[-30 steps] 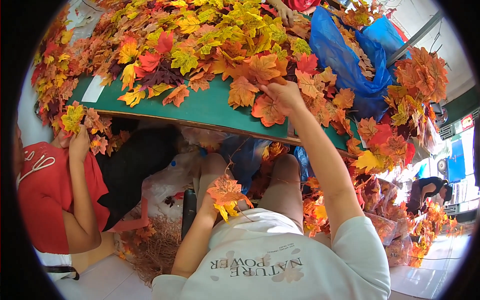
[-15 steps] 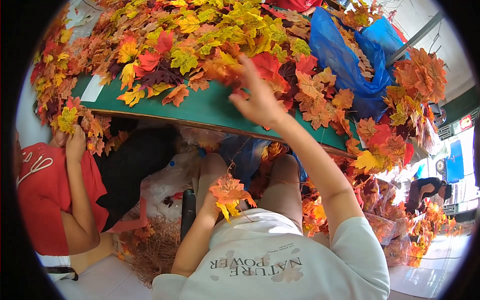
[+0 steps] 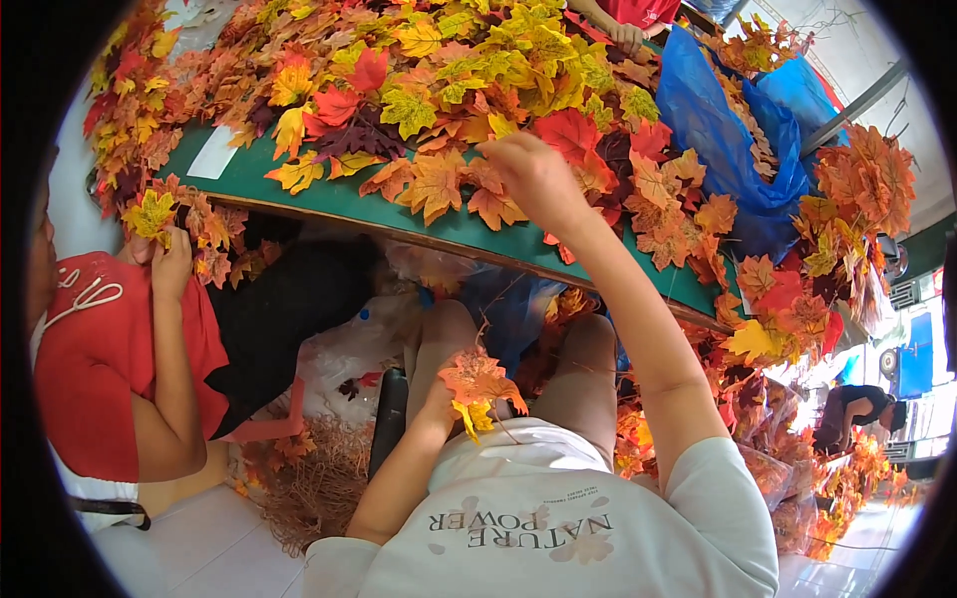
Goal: The person attaches individual artificial maple leaves to a plastic vine stem by hand.
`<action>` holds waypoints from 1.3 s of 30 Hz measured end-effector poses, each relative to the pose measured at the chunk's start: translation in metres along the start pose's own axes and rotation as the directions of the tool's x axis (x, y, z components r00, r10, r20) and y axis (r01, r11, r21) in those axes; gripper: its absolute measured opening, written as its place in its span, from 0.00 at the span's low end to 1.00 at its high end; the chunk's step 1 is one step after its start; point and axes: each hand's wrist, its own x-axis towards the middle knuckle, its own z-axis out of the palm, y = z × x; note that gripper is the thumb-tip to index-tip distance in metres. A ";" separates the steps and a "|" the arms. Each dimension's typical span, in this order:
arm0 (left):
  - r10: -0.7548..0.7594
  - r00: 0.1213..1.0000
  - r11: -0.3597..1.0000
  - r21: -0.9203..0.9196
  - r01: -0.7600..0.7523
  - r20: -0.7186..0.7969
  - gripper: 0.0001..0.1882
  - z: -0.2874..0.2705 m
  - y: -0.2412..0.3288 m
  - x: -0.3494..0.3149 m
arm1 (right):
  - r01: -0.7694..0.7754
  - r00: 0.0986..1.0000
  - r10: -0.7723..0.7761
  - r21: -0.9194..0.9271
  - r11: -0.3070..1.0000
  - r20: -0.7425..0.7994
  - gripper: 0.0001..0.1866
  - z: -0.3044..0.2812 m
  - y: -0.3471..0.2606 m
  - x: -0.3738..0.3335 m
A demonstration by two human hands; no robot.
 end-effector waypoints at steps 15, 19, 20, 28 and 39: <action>0.047 0.997 0.984 0.177 -0.034 -0.068 0.11 0.022 -0.013 -0.001 | -0.136 0.949 0.152 -0.074 0.988 0.277 0.08 -0.016 0.046 -0.003; 0.095 0.992 0.937 0.327 -0.118 0.084 0.07 0.042 -0.015 -0.011 | -0.259 0.946 0.256 -0.013 0.966 0.198 0.07 -0.021 0.043 0.003; 0.111 0.989 0.936 0.325 -0.138 0.100 0.06 0.038 -0.013 -0.010 | -0.375 0.924 0.364 0.089 0.923 0.115 0.08 -0.024 0.042 0.004; 0.124 0.989 0.920 0.365 -0.146 0.083 0.06 0.043 -0.014 -0.021 | -0.419 0.906 0.414 0.046 0.907 0.083 0.10 -0.030 0.049 0.010; 0.192 0.400 -0.677 0.416 -0.607 0.896 0.03 0.165 0.009 -0.026 | -0.005 0.977 0.016 -0.055 0.998 0.215 0.08 -0.037 0.052 0.015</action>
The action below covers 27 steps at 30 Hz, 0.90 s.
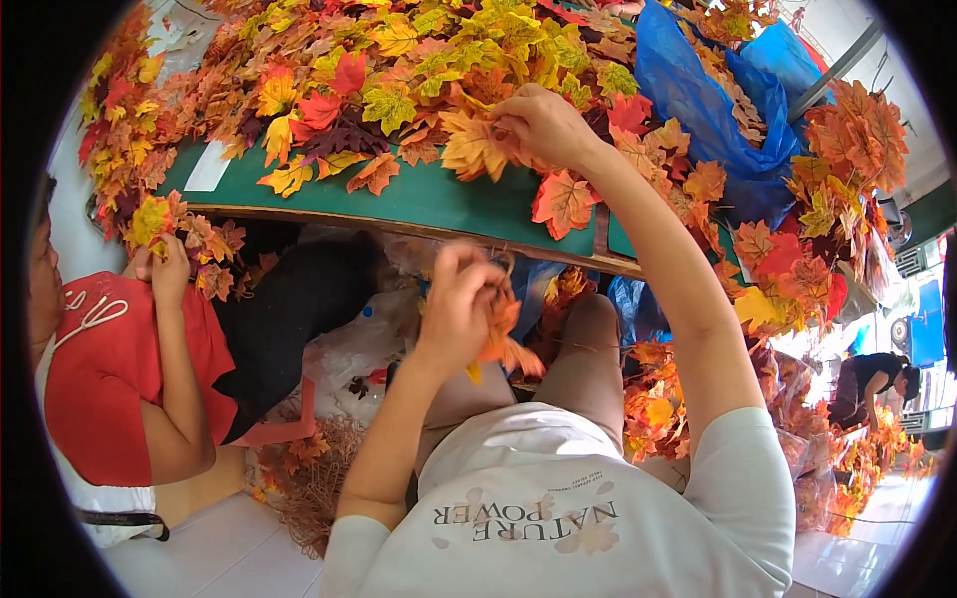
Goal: The person attaches individual artificial maple leaves to a plastic vine stem by hand.
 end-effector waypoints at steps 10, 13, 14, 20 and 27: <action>-0.080 0.949 0.732 0.664 -0.151 0.304 0.06 0.009 -0.024 0.101 | -0.067 0.985 0.073 -0.040 0.997 0.159 0.07 0.023 0.001 -0.015; -0.231 0.906 0.715 0.693 -0.089 0.356 0.06 0.015 -0.032 0.105 | -0.400 0.916 0.396 0.197 0.895 0.059 0.05 0.031 0.013 -0.022; -0.240 0.899 0.737 0.671 -0.077 0.367 0.06 0.016 -0.034 0.107 | -0.401 0.916 0.398 0.199 0.894 0.058 0.05 0.033 0.019 -0.022; -0.331 0.855 0.789 0.615 0.018 0.399 0.05 0.014 -0.037 0.109 | 0.091 0.351 0.825 0.894 0.440 -0.442 0.07 -0.013 0.027 -0.004; -0.242 0.948 0.876 0.466 0.122 0.207 0.12 -0.002 0.003 0.084 | 0.150 0.615 0.787 0.972 -0.180 0.051 0.06 -0.020 -0.048 -0.061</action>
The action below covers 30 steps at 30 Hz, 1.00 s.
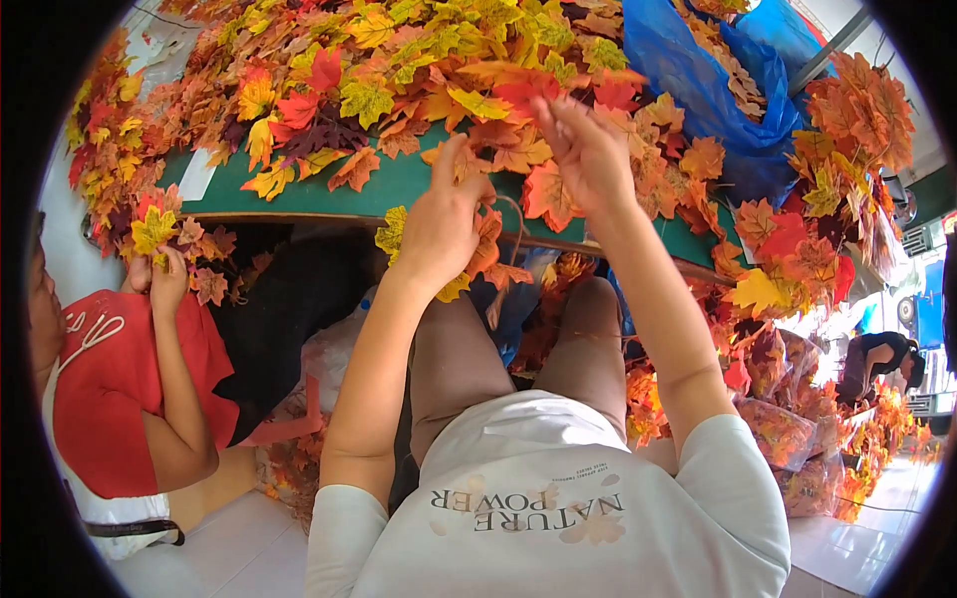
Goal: The person attaches individual artificial maple leaves to a plastic vine stem by hand.
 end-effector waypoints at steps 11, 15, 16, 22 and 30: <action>-0.244 0.962 0.226 -0.958 0.177 0.121 0.07 0.028 0.035 -0.077 | -0.256 0.961 0.233 -0.165 0.953 -0.149 0.04 -0.037 0.044 -0.136; -0.246 0.969 0.160 -0.985 0.060 0.019 0.08 0.041 0.055 -0.090 | -0.311 0.934 0.311 0.030 0.950 -0.176 0.05 -0.048 0.044 -0.149; -0.298 0.952 0.154 -0.981 0.116 0.065 0.08 0.045 0.056 -0.092 | -0.326 0.924 0.333 0.068 0.943 -0.189 0.06 -0.048 0.042 -0.152; 0.168 0.920 0.965 -0.130 -0.226 -0.353 0.09 0.061 0.063 -0.094 | -0.073 0.976 0.009 -0.288 0.955 -0.219 0.02 -0.061 0.015 -0.160; -0.186 0.951 0.754 -0.657 -0.022 -0.246 0.07 0.088 0.080 -0.093 | 0.281 0.907 -0.368 -0.356 0.891 -0.207 0.03 -0.041 0.042 -0.182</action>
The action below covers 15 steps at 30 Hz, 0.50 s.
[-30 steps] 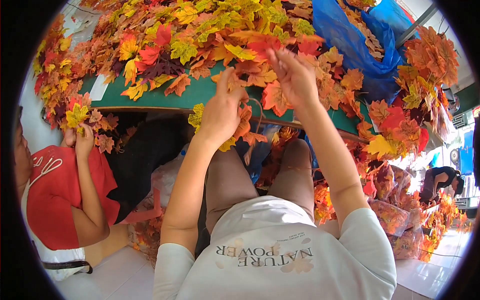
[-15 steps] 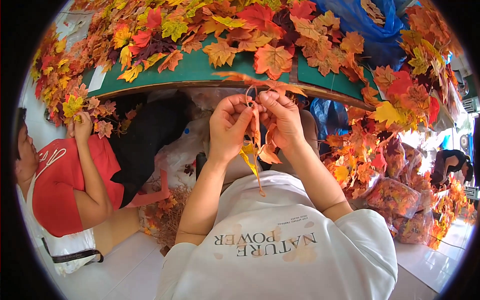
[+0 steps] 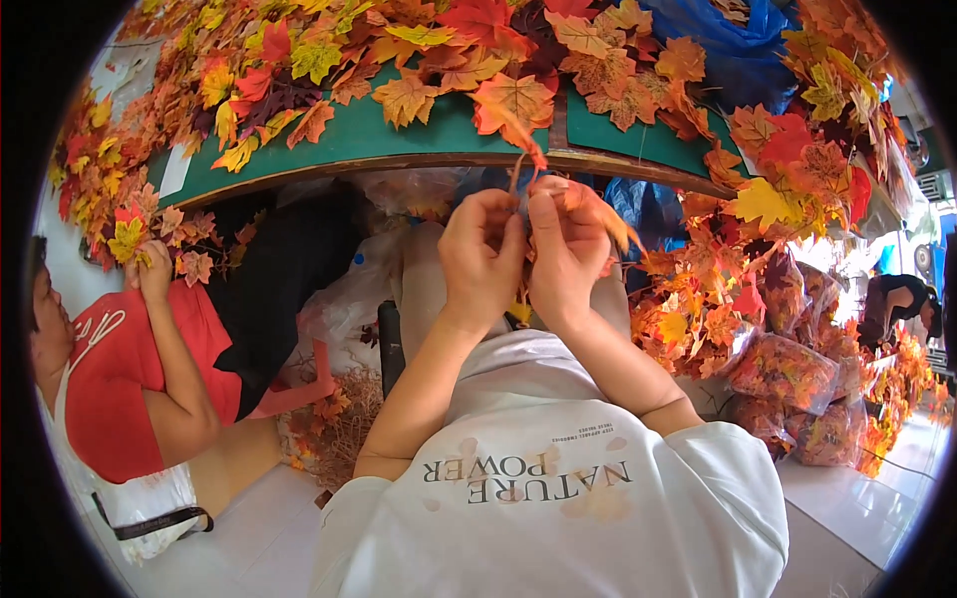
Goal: The person attaches individual artificial maple leaves to a plastic vine stem by hand.
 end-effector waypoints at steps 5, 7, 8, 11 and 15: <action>-0.238 0.952 0.792 -0.528 0.306 0.195 0.09 -0.006 0.005 0.001 | -0.495 0.853 0.518 0.422 0.760 0.067 0.07 -0.024 0.009 0.013; -0.288 0.926 0.691 -0.616 0.377 0.243 0.09 -0.005 0.002 0.001 | -0.642 0.728 0.661 0.514 0.568 0.179 0.09 -0.025 0.010 0.016; -0.266 0.935 0.704 -0.615 0.355 0.234 0.09 -0.004 -0.001 -0.001 | -0.702 0.692 0.670 0.469 0.536 0.270 0.11 -0.028 0.009 0.015; -0.302 0.912 0.656 -0.634 0.409 0.276 0.09 -0.004 0.000 -0.001 | -0.740 0.643 0.718 0.461 0.491 0.268 0.12 -0.028 0.006 0.015; -0.318 0.901 0.662 -0.612 0.433 0.294 0.09 -0.004 -0.001 0.001 | -0.737 0.631 0.740 0.475 0.480 0.231 0.11 -0.027 0.006 0.014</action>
